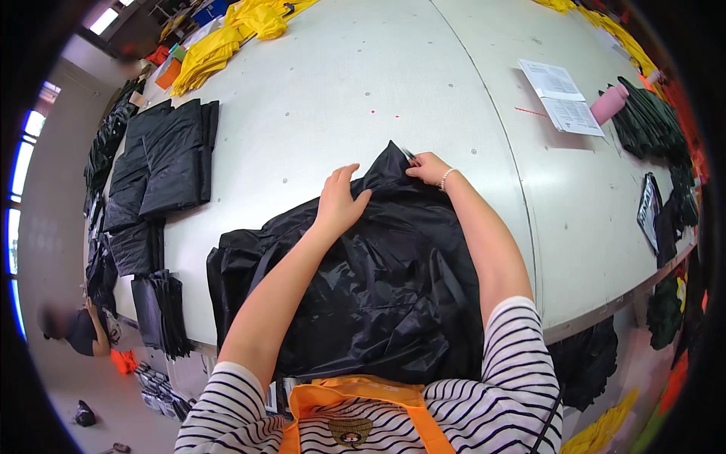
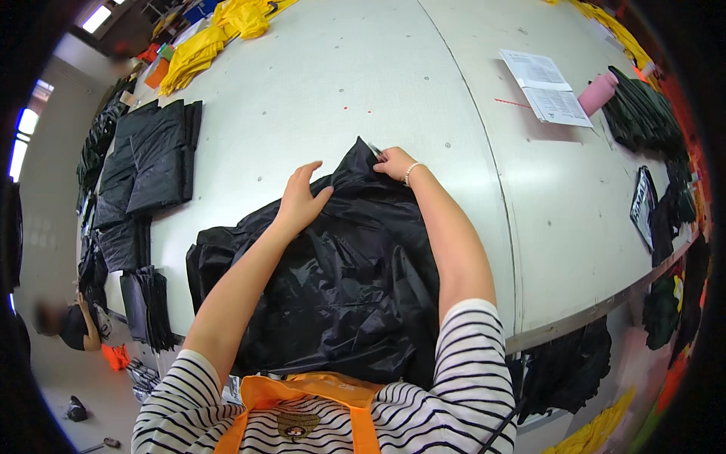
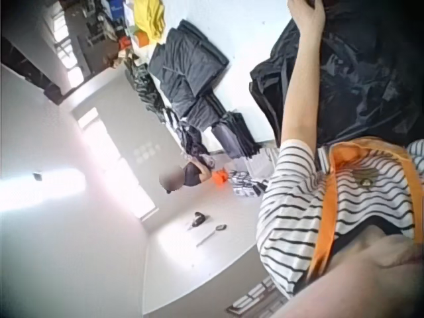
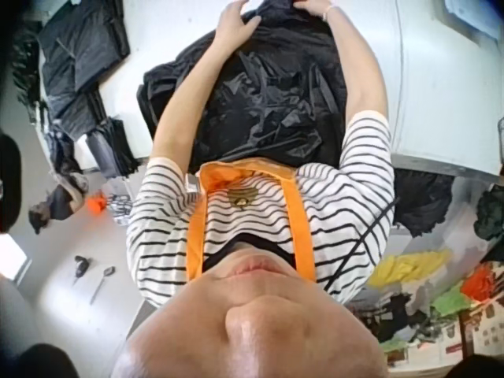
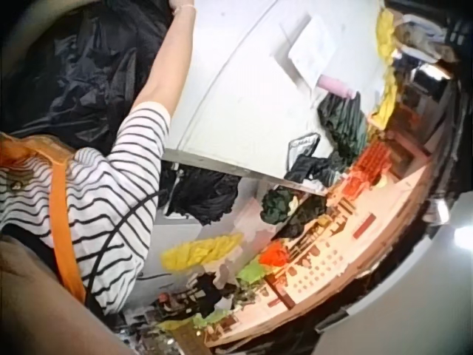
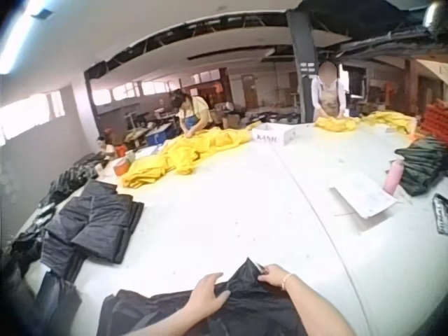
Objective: The person folds a black jacket on a white table. They smooth the fabric, fold the sleeves inward, fold the body in half, and then fold it into a compact rectangle. The jacket is placed on a stack of similar folded jackets.
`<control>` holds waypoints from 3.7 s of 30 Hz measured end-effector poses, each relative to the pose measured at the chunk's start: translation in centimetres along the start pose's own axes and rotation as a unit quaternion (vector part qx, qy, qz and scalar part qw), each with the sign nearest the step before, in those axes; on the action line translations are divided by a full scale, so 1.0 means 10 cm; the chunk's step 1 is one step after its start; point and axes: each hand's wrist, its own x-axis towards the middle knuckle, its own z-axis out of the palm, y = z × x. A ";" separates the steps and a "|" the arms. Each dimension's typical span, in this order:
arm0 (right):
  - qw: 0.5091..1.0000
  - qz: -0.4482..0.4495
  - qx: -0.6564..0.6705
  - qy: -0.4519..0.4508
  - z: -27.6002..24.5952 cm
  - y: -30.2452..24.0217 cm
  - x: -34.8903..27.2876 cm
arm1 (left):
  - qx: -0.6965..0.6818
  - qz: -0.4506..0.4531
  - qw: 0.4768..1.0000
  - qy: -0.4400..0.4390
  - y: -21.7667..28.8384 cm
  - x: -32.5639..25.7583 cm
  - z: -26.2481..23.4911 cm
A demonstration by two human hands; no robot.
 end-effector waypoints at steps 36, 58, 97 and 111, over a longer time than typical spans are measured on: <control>0.910 -0.354 0.030 0.215 -0.24 -0.61 -1.21 | -0.062 0.283 0.956 0.047 0.73 0.17 -0.16; 0.973 -0.218 0.069 -0.031 -0.38 -0.74 -1.52 | 0.062 0.387 0.903 0.179 0.75 -0.04 -0.11; 0.964 -0.267 0.014 0.013 -0.43 -0.88 -1.50 | 0.044 0.353 0.916 0.187 0.75 -0.03 -0.15; 0.965 -0.261 -0.013 0.004 -0.41 -0.91 -1.42 | 0.046 0.350 0.917 0.188 0.77 -0.03 -0.14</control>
